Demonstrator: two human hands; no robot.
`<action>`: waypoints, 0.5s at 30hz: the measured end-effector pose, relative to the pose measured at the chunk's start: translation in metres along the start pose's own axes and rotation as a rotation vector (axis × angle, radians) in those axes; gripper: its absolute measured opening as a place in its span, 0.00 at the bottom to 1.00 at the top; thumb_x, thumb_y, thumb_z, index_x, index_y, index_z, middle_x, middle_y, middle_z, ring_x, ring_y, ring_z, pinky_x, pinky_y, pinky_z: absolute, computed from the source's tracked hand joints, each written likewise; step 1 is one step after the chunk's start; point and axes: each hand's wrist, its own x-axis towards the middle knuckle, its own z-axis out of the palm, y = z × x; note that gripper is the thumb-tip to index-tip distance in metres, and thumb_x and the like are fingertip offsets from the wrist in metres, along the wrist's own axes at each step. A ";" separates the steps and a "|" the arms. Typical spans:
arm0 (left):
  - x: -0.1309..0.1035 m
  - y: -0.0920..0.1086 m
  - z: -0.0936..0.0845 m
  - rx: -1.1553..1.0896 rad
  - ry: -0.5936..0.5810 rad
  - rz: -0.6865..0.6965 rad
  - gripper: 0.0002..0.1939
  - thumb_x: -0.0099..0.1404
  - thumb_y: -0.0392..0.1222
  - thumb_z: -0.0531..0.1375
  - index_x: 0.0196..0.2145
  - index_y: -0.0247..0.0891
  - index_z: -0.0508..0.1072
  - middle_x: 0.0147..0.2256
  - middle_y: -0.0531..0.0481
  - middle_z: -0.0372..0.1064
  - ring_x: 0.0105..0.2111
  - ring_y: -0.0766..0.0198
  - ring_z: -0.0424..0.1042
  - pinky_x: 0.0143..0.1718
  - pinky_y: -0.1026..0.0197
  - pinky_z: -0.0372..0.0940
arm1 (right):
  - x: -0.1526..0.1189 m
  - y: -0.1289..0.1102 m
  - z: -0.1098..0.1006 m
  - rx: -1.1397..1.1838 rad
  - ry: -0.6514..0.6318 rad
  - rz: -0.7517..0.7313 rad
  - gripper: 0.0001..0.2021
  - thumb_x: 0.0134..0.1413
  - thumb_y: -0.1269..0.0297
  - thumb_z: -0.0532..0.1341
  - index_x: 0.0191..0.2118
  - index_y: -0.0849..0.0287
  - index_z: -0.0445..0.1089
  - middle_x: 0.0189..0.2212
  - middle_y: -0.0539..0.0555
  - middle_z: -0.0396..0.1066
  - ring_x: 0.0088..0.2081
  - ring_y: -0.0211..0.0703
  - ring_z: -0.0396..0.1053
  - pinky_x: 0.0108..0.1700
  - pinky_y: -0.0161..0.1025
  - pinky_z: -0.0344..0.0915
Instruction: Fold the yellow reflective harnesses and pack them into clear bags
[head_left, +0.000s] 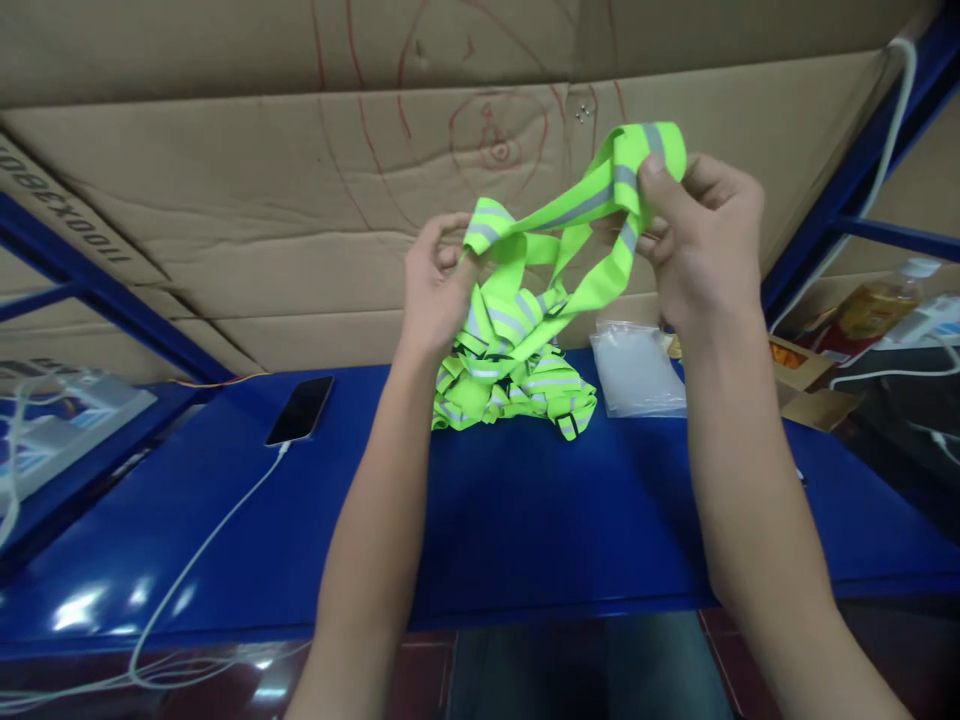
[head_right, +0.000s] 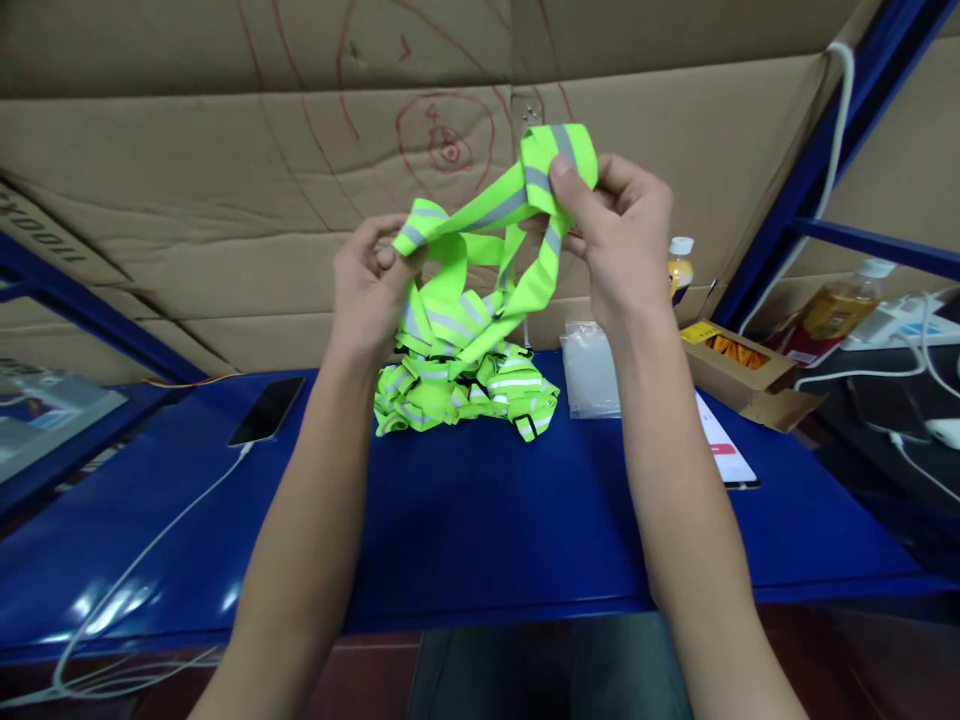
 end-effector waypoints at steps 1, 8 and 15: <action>0.001 0.000 -0.001 -0.007 0.021 -0.006 0.29 0.62 0.69 0.71 0.47 0.45 0.75 0.28 0.53 0.69 0.32 0.56 0.79 0.33 0.56 0.75 | 0.000 0.001 -0.002 -0.113 0.020 -0.023 0.11 0.62 0.53 0.72 0.34 0.52 0.74 0.33 0.53 0.75 0.41 0.51 0.78 0.51 0.53 0.77; -0.003 0.010 0.012 -0.203 0.072 -0.190 0.29 0.65 0.75 0.63 0.35 0.47 0.66 0.20 0.58 0.51 0.23 0.60 0.69 0.32 0.52 0.75 | -0.018 -0.026 0.018 -0.658 0.103 -0.328 0.08 0.62 0.56 0.71 0.37 0.49 0.73 0.45 0.56 0.79 0.45 0.52 0.76 0.50 0.48 0.77; -0.001 0.028 0.007 -0.354 0.042 -0.340 0.26 0.65 0.69 0.62 0.33 0.46 0.57 0.24 0.56 0.50 0.21 0.65 0.56 0.20 0.59 0.59 | -0.032 -0.005 0.035 -0.810 -0.721 -0.094 0.23 0.46 0.52 0.80 0.44 0.57 0.78 0.45 0.58 0.81 0.50 0.62 0.77 0.57 0.56 0.73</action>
